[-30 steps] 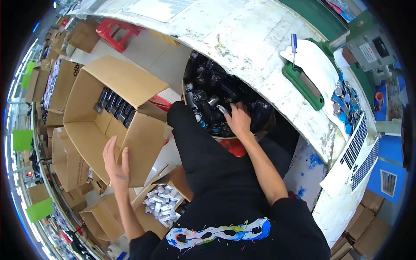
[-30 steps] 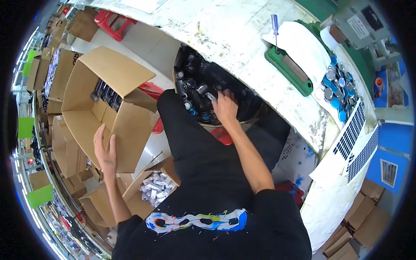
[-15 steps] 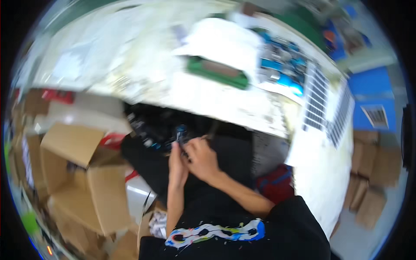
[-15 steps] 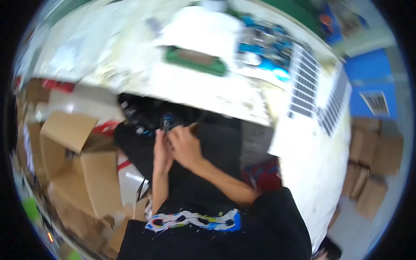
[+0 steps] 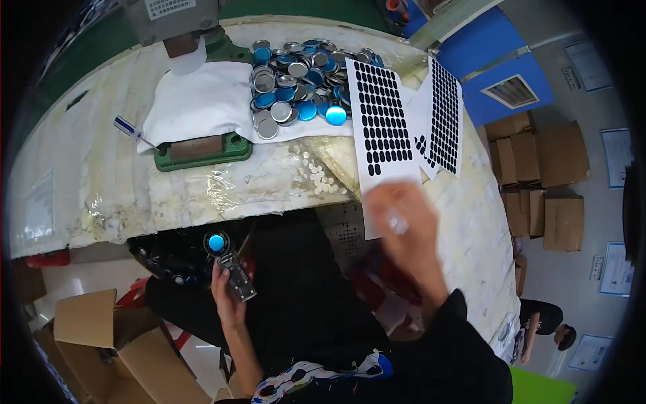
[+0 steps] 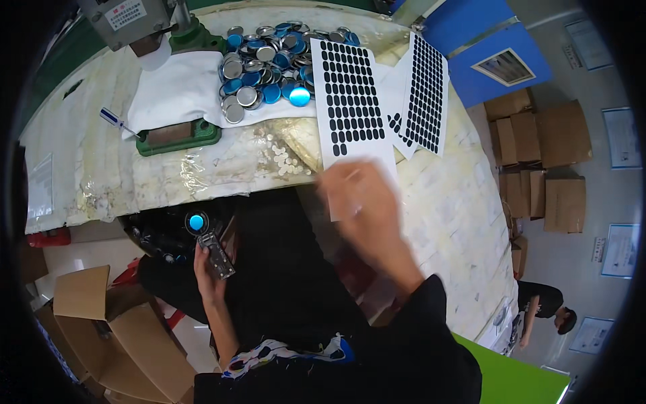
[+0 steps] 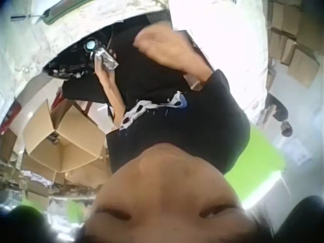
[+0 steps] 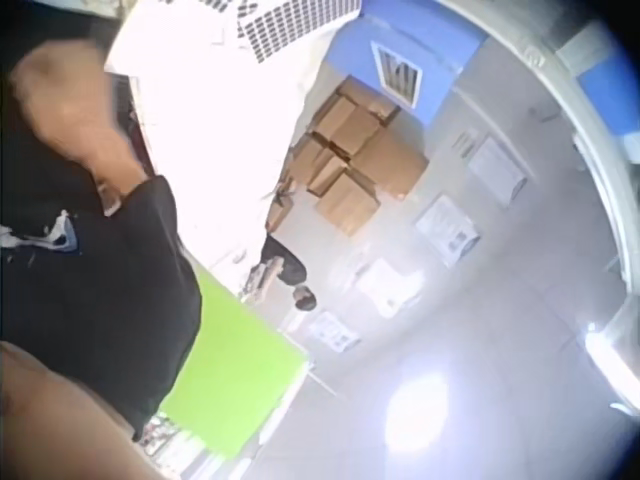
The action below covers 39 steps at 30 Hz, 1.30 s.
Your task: Apply adhesive stickers to electronic device components and pack them into a shipping box.
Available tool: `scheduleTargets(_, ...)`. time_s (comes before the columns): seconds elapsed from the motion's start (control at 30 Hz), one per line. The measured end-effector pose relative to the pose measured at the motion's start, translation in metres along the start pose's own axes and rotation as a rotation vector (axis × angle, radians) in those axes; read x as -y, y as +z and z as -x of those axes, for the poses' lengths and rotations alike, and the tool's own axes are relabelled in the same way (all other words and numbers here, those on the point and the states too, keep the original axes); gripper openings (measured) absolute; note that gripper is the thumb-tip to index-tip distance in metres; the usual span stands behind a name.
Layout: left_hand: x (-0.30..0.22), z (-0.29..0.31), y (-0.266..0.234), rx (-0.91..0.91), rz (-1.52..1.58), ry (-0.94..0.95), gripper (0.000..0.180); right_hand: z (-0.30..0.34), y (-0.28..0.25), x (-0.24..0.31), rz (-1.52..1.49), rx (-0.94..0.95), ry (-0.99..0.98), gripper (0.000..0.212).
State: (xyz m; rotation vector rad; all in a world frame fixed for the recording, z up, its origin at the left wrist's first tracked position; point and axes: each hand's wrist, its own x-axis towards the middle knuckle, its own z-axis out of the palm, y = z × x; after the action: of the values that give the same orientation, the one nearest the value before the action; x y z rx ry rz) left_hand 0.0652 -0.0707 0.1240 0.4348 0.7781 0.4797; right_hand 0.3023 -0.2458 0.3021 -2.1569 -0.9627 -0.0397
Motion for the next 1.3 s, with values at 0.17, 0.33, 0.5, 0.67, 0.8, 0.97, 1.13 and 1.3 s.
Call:
scheduleTargets(0.17, -0.008, 0.012, -0.009, 0.016, -0.054, 0.026, 0.054, -0.041, -0.02, -0.05, 0.181, 0.143, 0.034, 0.015)
scheduleTargets(0.33, -0.011, 0.021, 0.004, 0.028, -0.147, 0.064, 0.053, -0.049, -0.024, -0.046, 0.199, 0.202, 0.019, 0.014)
scheduleTargets(0.5, -0.011, 0.021, 0.013, 0.034, -0.088, 0.047, 0.055, -0.064, -0.028, -0.046, 0.228, 0.327, 0.02, 0.014)
scheduleTargets(0.67, -0.01, 0.018, 0.028, 0.076, -0.078, 0.049, 0.053, -0.077, -0.031, -0.043, 0.258, 0.459, 0.051, 0.014)
scheduleTargets(0.8, -0.006, 0.016, 0.027, 0.085, -0.072, 0.054, 0.053, -0.072, -0.032, -0.042, 0.297, 0.445, 0.05, 0.013)
scheduleTargets(0.97, -0.008, 0.02, 0.021, 0.055, -0.047, 0.04, 0.052, -0.069, -0.026, -0.038, 0.273, 0.4, 0.046, 0.015)
scheduleTargets(1.13, -0.011, 0.022, 0.022, 0.054, -0.017, 0.047, 0.051, -0.071, -0.027, -0.036, 0.267, 0.387, 0.026, 0.011)
scheduleTargets(1.3, -0.015, 0.024, 0.016, 0.069, -0.021, 0.081, 0.046, -0.068, -0.023, -0.034, 0.209, 0.35, 0.02, 0.011)
